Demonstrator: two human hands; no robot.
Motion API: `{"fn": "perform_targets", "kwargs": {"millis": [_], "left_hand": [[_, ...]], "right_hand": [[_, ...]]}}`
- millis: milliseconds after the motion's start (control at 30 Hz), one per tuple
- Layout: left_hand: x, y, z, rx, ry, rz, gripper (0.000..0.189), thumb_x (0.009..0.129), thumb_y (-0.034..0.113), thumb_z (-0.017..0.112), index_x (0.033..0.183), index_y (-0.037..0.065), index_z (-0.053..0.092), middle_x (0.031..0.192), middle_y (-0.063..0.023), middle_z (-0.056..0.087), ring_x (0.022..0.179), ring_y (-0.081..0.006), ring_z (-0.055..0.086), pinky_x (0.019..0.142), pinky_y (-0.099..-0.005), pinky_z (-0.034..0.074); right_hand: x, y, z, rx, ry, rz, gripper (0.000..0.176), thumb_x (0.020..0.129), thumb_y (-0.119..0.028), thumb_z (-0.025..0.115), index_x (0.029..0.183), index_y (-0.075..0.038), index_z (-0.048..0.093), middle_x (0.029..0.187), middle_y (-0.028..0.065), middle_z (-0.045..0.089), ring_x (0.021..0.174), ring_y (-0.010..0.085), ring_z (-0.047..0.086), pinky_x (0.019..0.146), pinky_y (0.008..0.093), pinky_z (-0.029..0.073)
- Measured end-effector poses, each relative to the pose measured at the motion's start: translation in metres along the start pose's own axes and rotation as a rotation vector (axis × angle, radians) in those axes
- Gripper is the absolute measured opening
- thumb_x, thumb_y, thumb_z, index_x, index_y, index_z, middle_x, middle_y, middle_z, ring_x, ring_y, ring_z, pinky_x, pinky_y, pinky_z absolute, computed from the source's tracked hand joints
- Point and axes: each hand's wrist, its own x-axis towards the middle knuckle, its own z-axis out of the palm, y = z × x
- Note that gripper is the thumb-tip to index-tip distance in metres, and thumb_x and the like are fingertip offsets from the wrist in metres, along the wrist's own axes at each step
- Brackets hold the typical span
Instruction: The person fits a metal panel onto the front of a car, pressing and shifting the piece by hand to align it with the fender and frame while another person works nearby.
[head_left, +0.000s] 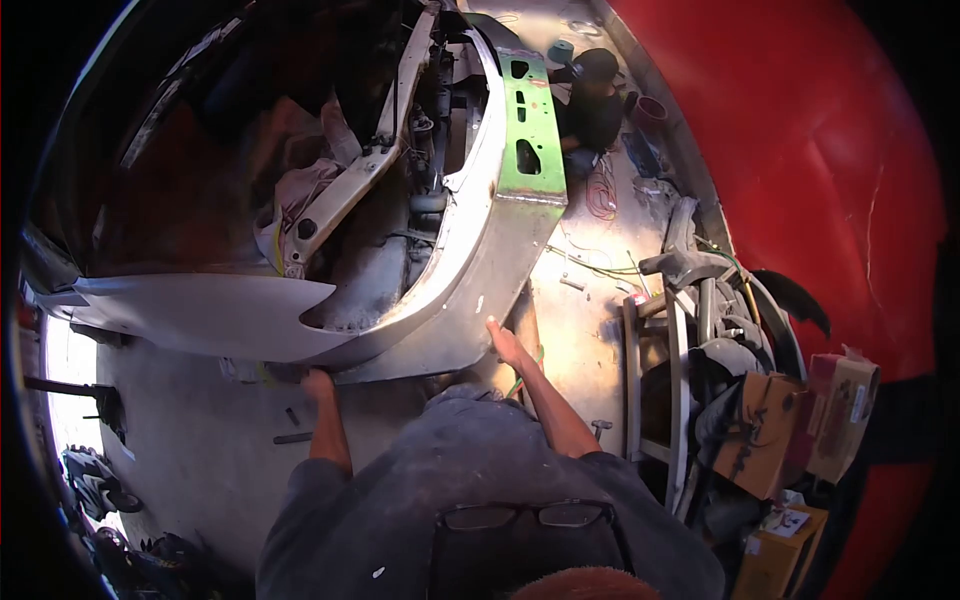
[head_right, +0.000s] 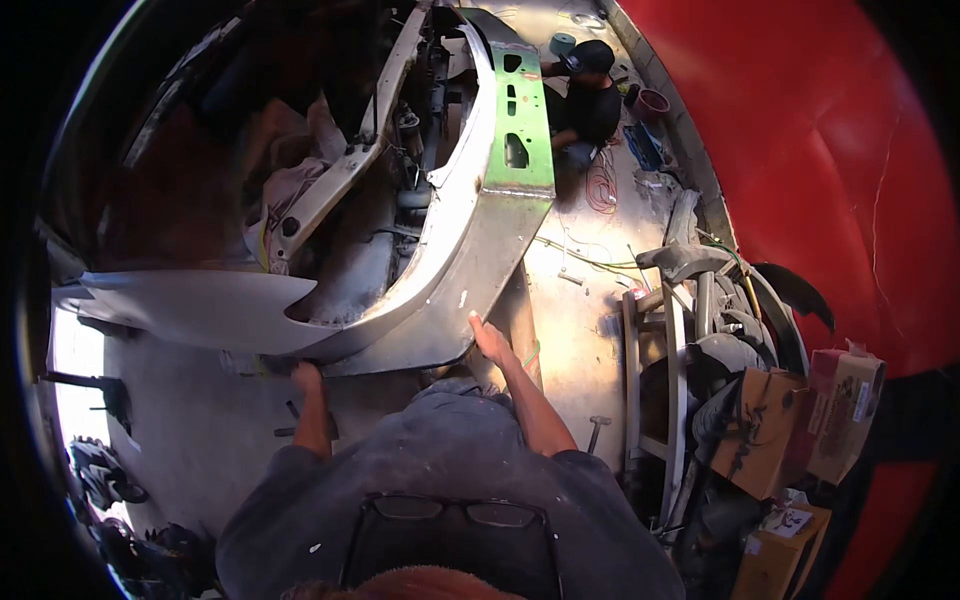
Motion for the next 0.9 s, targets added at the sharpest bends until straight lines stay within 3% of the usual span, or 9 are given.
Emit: {"fn": "perform_targets", "kwargs": {"millis": [33,133,233,400,467,533,600,733,900], "left_hand": [[0.009,-0.011,0.007,-0.041,0.009,0.003,0.048,0.092,0.026,0.054,0.122,-0.009,0.066,0.117,-0.0310,0.068,0.109,-0.0451,0.067,0.095,-0.0510,0.050],[0.053,-0.053,0.024,0.408,-0.082,0.177,0.047,0.092,0.028,0.056,0.120,-0.009,0.067,0.115,-0.0314,0.069,0.107,-0.0456,0.067,0.093,-0.0511,0.051],[0.032,-0.030,0.014,0.283,-0.032,0.076,0.045,0.093,0.029,0.056,0.114,-0.009,0.068,0.112,-0.0318,0.069,0.106,-0.0468,0.067,0.091,-0.0506,0.052],[0.067,-0.076,0.033,0.311,-0.026,0.235,0.042,0.094,0.028,0.056,0.109,-0.009,0.070,0.108,-0.0313,0.070,0.102,-0.0461,0.068,0.085,-0.0511,0.053],[0.071,-0.075,0.032,0.512,-0.078,0.298,0.041,0.094,0.027,0.056,0.107,-0.009,0.070,0.105,-0.0306,0.071,0.099,-0.0457,0.069,0.083,-0.0516,0.053],[0.064,-0.057,0.021,0.920,-0.195,0.451,0.040,0.094,0.027,0.057,0.103,-0.010,0.071,0.101,-0.0295,0.072,0.094,-0.0452,0.070,0.081,-0.0521,0.052],[0.066,-0.064,0.024,0.697,-0.103,0.396,0.038,0.093,0.025,0.058,0.100,-0.010,0.071,0.097,-0.0282,0.072,0.090,-0.0450,0.070,0.079,-0.0520,0.052],[0.022,-0.023,0.017,-0.132,0.118,0.017,0.037,0.093,0.024,0.059,0.096,-0.011,0.071,0.095,-0.0276,0.072,0.087,-0.0436,0.070,0.077,-0.0522,0.051],[0.002,0.000,0.005,-0.153,0.081,-0.032,0.045,0.095,0.030,0.057,0.102,-0.012,0.070,0.100,-0.0300,0.072,0.089,-0.0442,0.068,0.080,-0.0525,0.049]], "right_hand": [[0.002,0.004,0.001,0.006,-0.013,0.013,0.097,0.098,-0.076,0.023,0.101,0.011,0.068,0.091,0.0304,0.070,0.102,0.0435,0.068,0.090,0.0508,0.048],[0.015,0.022,0.009,-0.003,0.039,-0.021,0.097,0.098,-0.075,0.024,0.113,0.011,0.066,0.106,0.0353,0.067,0.114,0.0457,0.063,0.096,0.0501,0.046],[0.001,-0.001,-0.002,-0.014,-0.051,0.061,0.096,0.098,-0.074,0.026,0.124,0.011,0.062,0.121,0.0390,0.062,0.127,0.0478,0.056,0.102,0.0497,0.044],[0.001,0.004,0.000,-0.021,-0.011,-0.014,0.096,0.098,-0.074,0.026,0.127,0.011,0.060,0.125,0.0394,0.060,0.130,0.0480,0.053,0.105,0.0501,0.042],[0.007,0.010,0.004,-0.015,-0.005,-0.003,0.097,0.098,-0.075,0.025,0.127,0.011,0.060,0.125,0.0393,0.060,0.130,0.0478,0.053,0.105,0.0503,0.042],[0.005,0.008,0.005,-0.012,0.003,-0.018,0.098,0.097,-0.076,0.026,0.127,0.011,0.060,0.126,0.0389,0.060,0.130,0.0474,0.053,0.106,0.0502,0.042],[0.007,0.011,0.006,-0.024,0.012,-0.006,0.099,0.096,-0.077,0.026,0.127,0.011,0.060,0.125,0.0385,0.060,0.130,0.0470,0.053,0.106,0.0500,0.042],[0.015,0.021,0.009,-0.033,0.025,0.003,0.098,0.096,-0.077,0.026,0.121,0.011,0.062,0.123,0.0383,0.061,0.129,0.0465,0.054,0.105,0.0497,0.042],[0.011,0.016,0.006,-0.059,-0.004,0.003,0.097,0.096,-0.076,0.028,0.116,0.012,0.063,0.115,0.0388,0.063,0.124,0.0460,0.058,0.101,0.0497,0.044]]}}
